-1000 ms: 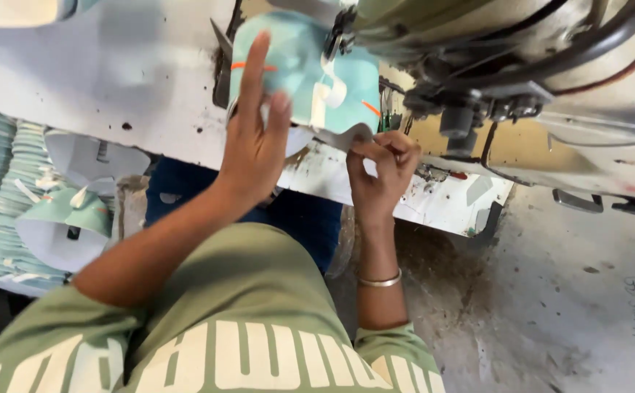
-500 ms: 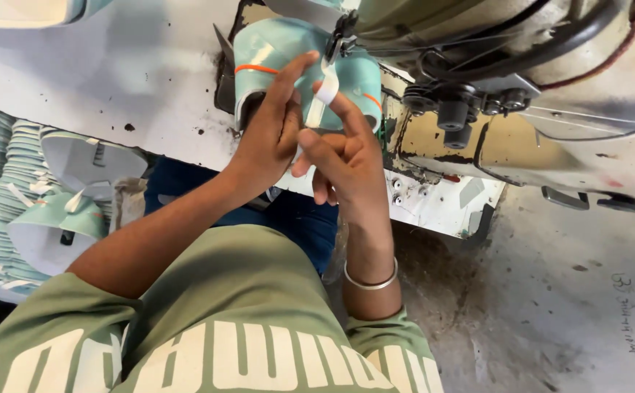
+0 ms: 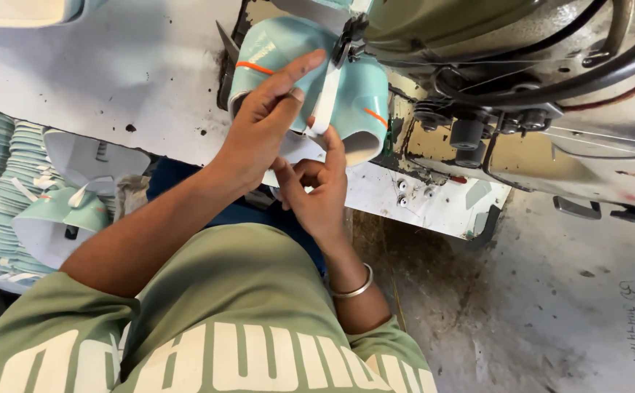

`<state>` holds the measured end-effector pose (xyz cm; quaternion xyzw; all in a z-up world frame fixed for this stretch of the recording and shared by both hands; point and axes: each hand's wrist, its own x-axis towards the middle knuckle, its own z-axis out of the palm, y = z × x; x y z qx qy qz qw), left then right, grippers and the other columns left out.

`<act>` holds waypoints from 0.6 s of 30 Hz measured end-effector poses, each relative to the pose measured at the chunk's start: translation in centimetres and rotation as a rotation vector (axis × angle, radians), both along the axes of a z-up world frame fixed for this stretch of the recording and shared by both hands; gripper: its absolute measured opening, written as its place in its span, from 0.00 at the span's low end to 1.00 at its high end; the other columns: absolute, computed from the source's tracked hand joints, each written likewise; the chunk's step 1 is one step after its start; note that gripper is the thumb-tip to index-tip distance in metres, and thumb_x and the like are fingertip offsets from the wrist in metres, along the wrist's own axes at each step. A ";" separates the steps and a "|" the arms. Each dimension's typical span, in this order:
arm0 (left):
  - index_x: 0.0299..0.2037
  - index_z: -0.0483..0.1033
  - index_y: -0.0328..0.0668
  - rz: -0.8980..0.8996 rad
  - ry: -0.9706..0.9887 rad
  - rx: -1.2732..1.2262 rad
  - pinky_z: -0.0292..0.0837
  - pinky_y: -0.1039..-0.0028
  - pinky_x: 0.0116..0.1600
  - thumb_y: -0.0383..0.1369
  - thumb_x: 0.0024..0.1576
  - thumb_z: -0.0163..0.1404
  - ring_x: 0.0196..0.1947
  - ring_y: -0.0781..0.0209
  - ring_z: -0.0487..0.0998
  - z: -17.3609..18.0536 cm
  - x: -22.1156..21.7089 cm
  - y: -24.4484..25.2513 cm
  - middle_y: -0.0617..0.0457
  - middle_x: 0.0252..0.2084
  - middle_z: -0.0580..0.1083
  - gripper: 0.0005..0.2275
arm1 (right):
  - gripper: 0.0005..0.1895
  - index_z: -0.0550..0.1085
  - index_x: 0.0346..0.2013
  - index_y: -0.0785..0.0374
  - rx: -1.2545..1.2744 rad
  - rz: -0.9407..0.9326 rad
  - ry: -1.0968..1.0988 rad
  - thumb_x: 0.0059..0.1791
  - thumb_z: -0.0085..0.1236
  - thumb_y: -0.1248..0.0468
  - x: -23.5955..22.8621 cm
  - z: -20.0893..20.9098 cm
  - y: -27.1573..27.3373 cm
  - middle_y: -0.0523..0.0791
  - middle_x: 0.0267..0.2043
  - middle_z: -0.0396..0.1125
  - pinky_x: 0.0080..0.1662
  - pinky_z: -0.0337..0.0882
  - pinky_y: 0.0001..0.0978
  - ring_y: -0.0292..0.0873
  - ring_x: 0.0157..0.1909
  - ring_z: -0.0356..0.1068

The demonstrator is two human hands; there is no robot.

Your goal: The person sews a white strap onto a light blue slipper using a sewing machine, then cuts the excess thread with scissors. This process is repeated for multiple slippers, with the person picking up a new slipper, sewing the strap, and trimming the thread.

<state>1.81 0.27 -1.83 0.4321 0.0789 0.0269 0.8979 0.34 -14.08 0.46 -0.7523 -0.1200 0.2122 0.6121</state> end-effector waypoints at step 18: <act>0.71 0.65 0.35 0.091 0.015 -0.090 0.70 0.79 0.53 0.24 0.69 0.40 0.42 0.73 0.70 -0.1 0.8 -1.0 0.57 0.64 0.71 0.19 | 0.33 0.57 0.68 0.68 -0.256 -0.062 -0.359 0.52 0.64 0.69 0.9 -4.1 0.1 0.43 0.21 0.70 0.29 0.65 0.21 0.30 0.22 0.69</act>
